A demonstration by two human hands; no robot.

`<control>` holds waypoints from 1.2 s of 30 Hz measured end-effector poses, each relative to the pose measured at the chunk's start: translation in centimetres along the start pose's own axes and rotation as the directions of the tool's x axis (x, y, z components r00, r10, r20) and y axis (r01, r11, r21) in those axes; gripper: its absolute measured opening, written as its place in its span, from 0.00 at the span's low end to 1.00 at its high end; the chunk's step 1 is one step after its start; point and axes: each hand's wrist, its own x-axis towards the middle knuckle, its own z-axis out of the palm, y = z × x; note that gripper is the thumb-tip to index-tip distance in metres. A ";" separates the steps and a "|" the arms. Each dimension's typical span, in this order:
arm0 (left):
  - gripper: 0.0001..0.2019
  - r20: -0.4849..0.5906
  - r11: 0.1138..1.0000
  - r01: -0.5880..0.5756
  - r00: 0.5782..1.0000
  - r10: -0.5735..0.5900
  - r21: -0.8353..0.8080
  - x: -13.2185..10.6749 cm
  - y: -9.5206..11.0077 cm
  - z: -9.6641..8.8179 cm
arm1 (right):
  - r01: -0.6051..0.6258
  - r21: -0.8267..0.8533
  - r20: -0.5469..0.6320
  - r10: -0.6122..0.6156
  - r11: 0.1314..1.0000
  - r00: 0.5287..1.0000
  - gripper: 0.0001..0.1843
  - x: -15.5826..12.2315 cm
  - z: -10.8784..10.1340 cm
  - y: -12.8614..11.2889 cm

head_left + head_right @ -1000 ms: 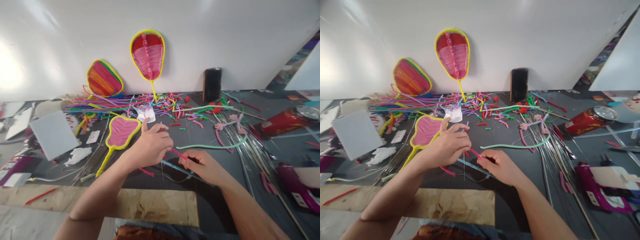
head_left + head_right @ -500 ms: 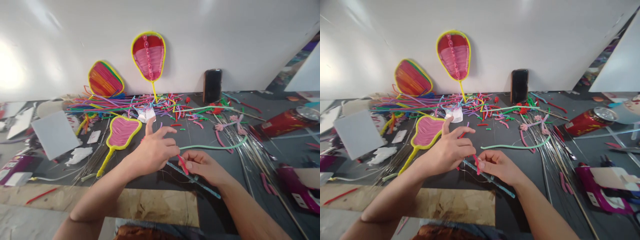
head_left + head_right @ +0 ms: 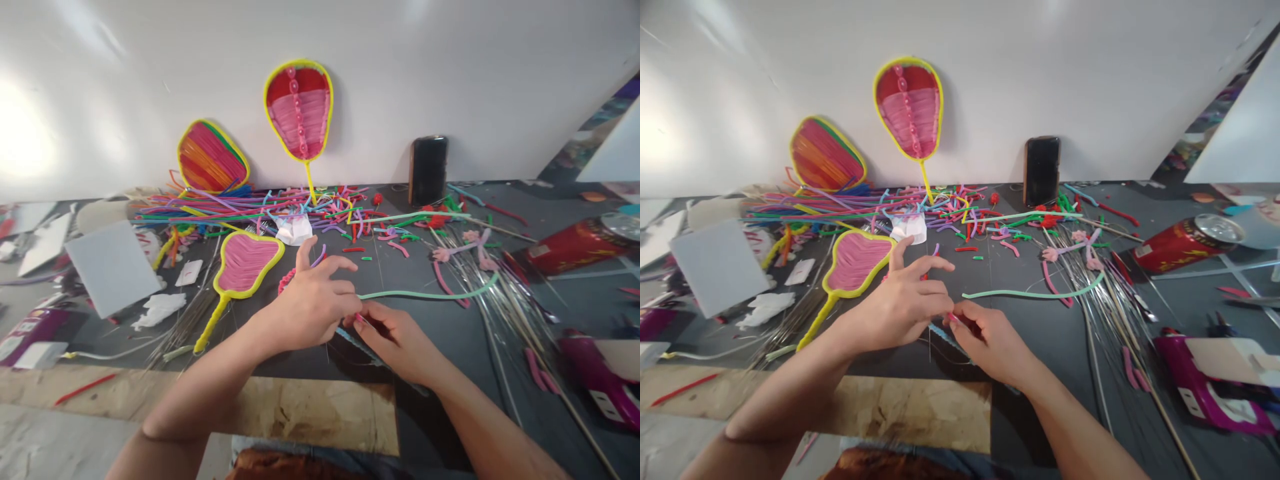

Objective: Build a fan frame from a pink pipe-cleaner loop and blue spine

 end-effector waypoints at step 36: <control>0.10 -0.019 0.993 -0.028 0.999 0.030 0.115 -0.7 1.3 -0.9 | 0.323 -0.289 -0.321 -0.409 0.901 0.854 0.05 -0.9 -0.8 -1.2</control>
